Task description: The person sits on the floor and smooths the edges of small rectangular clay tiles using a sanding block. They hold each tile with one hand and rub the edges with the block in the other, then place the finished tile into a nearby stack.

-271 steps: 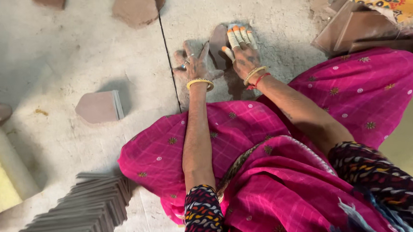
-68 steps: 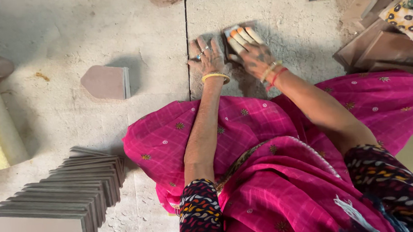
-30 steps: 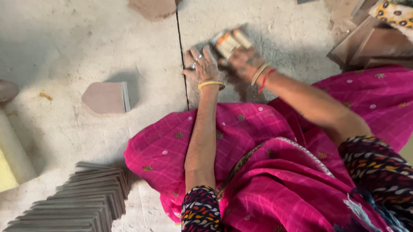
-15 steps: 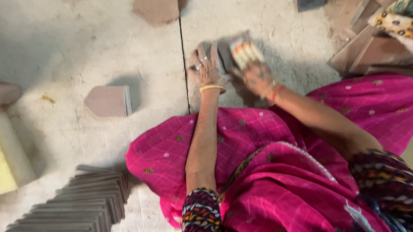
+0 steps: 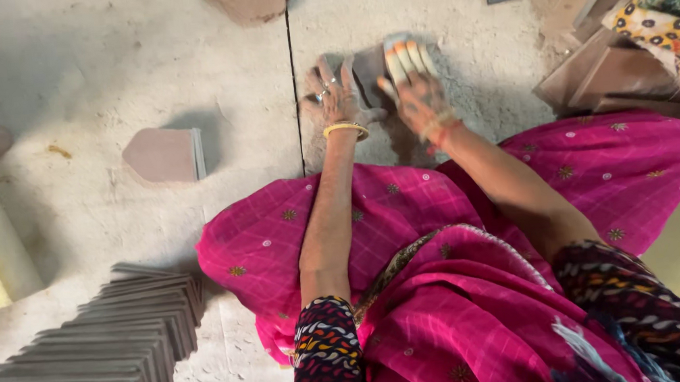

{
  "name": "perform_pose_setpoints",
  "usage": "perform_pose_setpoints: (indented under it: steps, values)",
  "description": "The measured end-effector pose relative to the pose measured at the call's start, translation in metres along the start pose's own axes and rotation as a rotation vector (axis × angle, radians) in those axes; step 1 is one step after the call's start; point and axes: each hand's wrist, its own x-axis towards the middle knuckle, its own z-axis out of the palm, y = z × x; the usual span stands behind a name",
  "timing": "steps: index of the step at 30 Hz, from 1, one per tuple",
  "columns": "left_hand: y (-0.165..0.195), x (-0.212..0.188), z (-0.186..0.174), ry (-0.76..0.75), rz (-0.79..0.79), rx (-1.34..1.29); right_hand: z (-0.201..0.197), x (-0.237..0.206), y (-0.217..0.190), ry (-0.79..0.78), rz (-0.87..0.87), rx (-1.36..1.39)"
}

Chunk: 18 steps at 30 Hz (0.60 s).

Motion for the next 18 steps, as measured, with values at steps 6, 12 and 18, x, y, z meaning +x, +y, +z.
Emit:
perform_pose_setpoints:
  steps: [6,12,18]
  values:
    - [-0.009,0.009,-0.002,0.439,0.056,0.063,0.018,0.024,-0.006,-0.088,0.018,-0.079]
    - [-0.008,0.007,-0.006,0.372,0.016,-0.027,0.015,0.024,-0.014,-0.548,0.1,-0.165]
    - [-0.007,0.003,-0.009,0.287,0.031,0.062,0.018,0.023,-0.003,-0.353,-0.129,-0.101]
